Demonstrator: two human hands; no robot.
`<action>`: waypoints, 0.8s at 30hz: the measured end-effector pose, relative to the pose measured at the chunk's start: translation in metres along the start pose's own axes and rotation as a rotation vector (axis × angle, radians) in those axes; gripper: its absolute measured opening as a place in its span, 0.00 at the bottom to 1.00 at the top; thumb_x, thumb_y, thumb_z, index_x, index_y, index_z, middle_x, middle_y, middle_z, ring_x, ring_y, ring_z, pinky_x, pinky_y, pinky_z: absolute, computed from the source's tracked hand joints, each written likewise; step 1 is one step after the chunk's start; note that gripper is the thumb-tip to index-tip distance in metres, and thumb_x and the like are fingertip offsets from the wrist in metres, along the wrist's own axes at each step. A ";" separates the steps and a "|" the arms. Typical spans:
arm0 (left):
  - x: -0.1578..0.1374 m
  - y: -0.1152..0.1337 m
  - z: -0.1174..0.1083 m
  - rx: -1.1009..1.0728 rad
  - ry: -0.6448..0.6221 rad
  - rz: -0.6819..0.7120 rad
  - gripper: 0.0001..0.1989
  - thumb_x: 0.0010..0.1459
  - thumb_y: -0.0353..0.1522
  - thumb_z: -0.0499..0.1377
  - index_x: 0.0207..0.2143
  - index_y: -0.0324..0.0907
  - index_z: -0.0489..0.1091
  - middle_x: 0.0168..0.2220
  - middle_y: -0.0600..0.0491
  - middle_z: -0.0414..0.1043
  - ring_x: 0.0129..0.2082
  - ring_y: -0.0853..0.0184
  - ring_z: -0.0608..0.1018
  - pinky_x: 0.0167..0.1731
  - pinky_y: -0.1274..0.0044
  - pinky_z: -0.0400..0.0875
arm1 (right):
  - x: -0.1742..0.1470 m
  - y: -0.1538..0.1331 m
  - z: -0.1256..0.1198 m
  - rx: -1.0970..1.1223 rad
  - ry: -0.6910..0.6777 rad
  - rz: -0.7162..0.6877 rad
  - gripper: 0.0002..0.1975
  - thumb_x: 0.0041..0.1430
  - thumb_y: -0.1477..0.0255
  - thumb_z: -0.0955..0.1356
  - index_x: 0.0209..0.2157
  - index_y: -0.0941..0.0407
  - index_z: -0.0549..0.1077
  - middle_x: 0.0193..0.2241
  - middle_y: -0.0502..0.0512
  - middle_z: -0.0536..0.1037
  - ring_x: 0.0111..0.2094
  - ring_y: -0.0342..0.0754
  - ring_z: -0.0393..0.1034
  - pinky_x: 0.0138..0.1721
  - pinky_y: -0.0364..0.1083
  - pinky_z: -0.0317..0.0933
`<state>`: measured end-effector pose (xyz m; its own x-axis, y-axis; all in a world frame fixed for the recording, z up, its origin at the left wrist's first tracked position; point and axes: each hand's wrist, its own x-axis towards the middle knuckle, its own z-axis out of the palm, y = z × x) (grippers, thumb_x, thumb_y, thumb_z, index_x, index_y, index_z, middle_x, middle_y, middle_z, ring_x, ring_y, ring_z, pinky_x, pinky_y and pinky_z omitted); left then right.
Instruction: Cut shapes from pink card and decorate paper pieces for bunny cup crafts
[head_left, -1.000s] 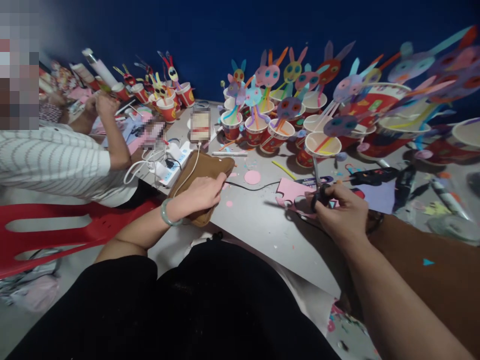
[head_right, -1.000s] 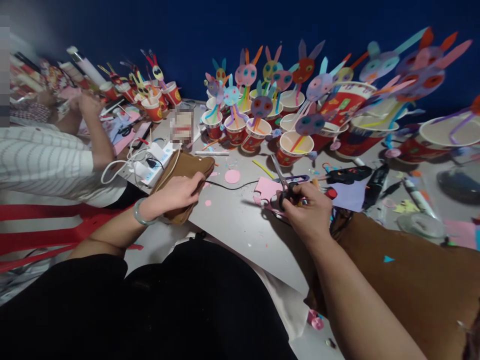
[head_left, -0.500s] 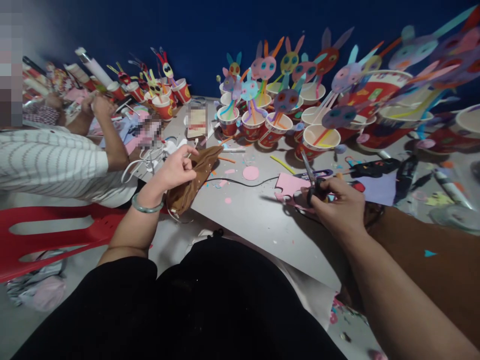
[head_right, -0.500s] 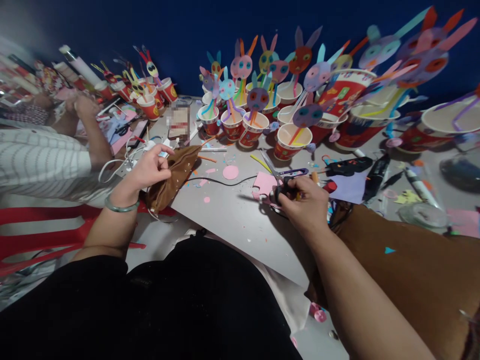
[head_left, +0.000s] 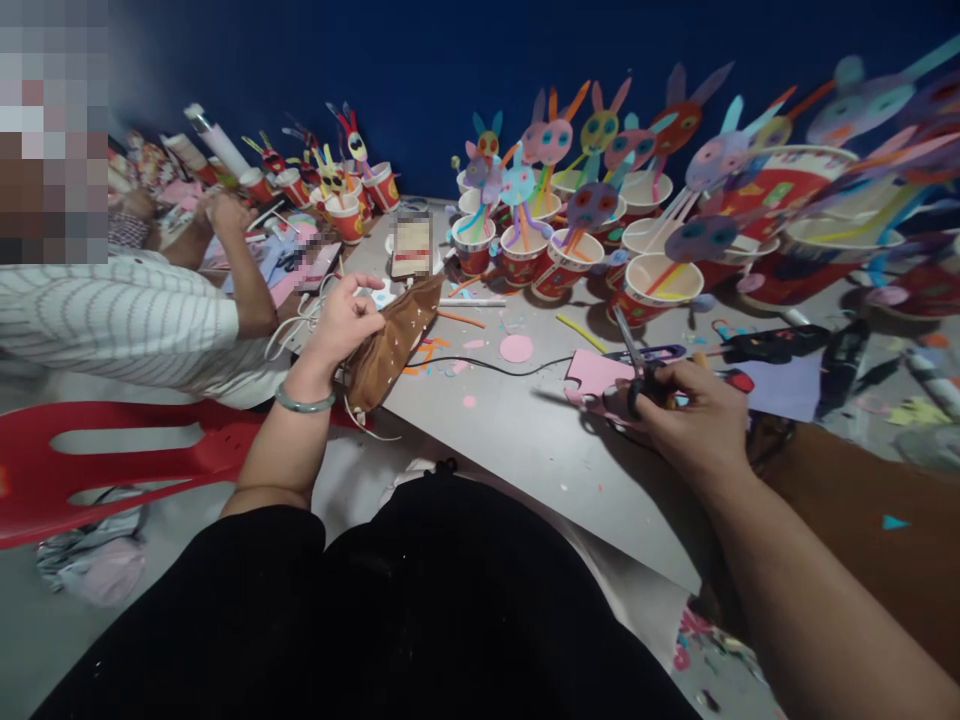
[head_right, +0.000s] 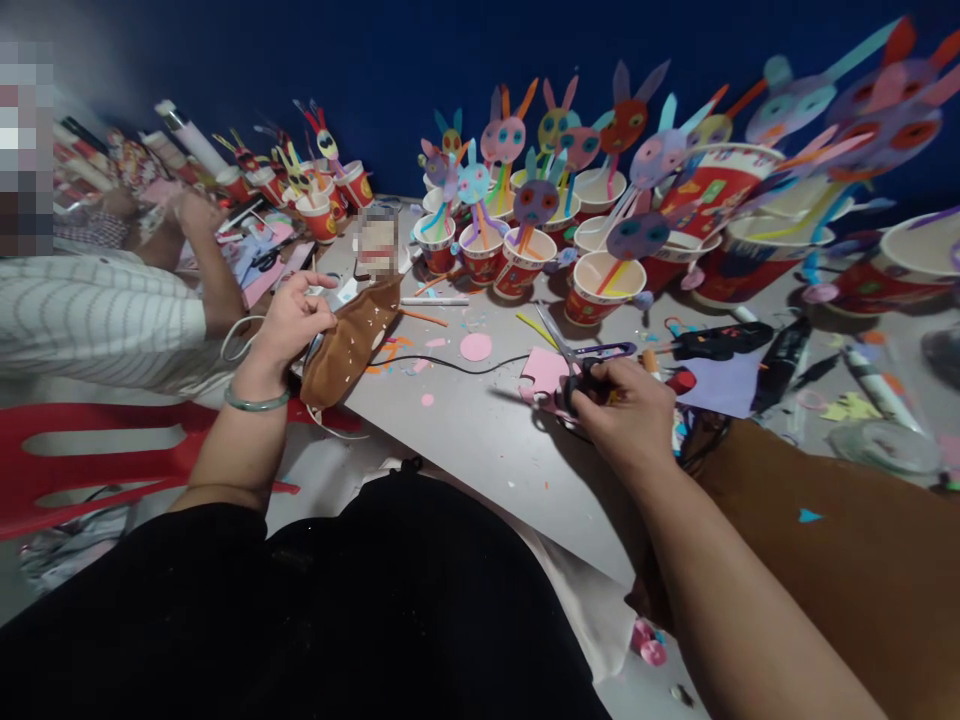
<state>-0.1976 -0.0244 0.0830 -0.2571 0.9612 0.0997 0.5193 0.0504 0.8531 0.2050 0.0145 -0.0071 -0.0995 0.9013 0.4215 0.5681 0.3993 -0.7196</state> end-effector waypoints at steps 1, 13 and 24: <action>0.000 -0.001 -0.001 0.002 0.005 -0.002 0.22 0.43 0.21 0.57 0.42 0.44 0.63 0.18 0.64 0.60 0.16 0.75 0.62 0.20 0.81 0.52 | 0.000 0.001 0.000 0.001 0.005 -0.008 0.11 0.44 0.69 0.71 0.20 0.53 0.63 0.19 0.48 0.65 0.23 0.44 0.57 0.27 0.45 0.55; 0.006 0.002 0.001 -0.029 0.021 0.011 0.19 0.44 0.22 0.57 0.41 0.43 0.63 0.18 0.63 0.60 0.17 0.75 0.63 0.21 0.82 0.54 | 0.001 0.000 0.001 0.024 0.003 -0.012 0.10 0.42 0.70 0.70 0.19 0.52 0.62 0.19 0.49 0.66 0.23 0.44 0.56 0.26 0.45 0.53; 0.007 0.003 0.014 -0.062 -0.045 0.018 0.18 0.45 0.22 0.57 0.41 0.42 0.64 0.17 0.65 0.59 0.16 0.76 0.60 0.20 0.82 0.53 | 0.001 0.001 0.000 0.031 -0.007 -0.052 0.11 0.43 0.69 0.70 0.19 0.53 0.62 0.18 0.48 0.65 0.22 0.44 0.55 0.25 0.45 0.51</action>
<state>-0.1861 -0.0141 0.0787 -0.2104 0.9732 0.0932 0.4718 0.0176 0.8815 0.2050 0.0154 -0.0076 -0.1337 0.8805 0.4548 0.5367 0.4501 -0.7137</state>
